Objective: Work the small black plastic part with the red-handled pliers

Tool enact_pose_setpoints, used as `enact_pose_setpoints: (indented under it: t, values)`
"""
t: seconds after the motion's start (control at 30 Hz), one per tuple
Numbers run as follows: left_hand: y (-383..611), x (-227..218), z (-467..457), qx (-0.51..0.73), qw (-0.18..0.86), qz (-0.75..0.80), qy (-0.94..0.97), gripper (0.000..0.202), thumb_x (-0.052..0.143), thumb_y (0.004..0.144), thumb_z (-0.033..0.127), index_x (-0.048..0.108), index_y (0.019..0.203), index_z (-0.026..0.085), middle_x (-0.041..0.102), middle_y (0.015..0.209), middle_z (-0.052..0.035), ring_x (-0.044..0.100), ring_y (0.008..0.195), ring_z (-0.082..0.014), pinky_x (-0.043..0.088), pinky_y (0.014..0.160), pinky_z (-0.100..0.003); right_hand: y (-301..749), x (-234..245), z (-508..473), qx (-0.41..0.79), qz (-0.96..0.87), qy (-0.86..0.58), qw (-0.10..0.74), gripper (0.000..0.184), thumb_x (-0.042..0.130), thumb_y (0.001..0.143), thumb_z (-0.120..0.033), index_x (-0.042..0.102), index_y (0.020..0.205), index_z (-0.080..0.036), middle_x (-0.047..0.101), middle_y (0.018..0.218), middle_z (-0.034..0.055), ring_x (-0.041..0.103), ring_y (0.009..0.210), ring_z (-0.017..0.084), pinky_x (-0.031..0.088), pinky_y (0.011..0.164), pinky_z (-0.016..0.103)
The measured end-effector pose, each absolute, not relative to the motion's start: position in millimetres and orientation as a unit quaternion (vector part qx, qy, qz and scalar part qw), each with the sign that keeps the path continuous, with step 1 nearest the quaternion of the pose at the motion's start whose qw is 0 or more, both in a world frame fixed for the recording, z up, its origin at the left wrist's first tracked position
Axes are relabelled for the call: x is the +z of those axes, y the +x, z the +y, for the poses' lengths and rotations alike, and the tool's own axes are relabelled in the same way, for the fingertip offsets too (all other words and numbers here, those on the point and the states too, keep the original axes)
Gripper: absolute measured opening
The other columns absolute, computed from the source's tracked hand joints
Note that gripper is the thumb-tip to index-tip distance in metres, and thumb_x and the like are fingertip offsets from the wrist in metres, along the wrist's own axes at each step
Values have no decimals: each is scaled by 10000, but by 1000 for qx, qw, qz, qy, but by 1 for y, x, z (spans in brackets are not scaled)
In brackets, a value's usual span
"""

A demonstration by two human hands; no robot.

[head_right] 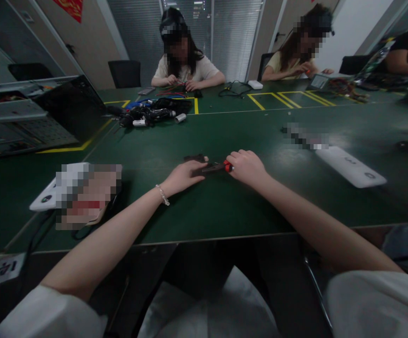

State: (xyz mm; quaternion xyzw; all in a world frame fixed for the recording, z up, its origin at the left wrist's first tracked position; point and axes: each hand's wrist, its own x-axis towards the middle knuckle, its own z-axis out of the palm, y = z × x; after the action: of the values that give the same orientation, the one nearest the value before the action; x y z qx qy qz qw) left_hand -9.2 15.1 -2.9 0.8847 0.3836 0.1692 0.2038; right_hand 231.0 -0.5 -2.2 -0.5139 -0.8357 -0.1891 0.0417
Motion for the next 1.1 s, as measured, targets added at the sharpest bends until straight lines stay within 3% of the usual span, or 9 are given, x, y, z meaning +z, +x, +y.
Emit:
enact_pose_setpoints:
  t: [1.1]
  values:
    - [-9,-4,14,179,200,384,883,444,601,842,289,536,1270,185,587,1267,-64,566,1122,-212,445,969,-365,228,2,-3,-186,-830,-524,43,208,459,789,-216,636,877,-150,652,872,103,538,757,211,351,642,317]
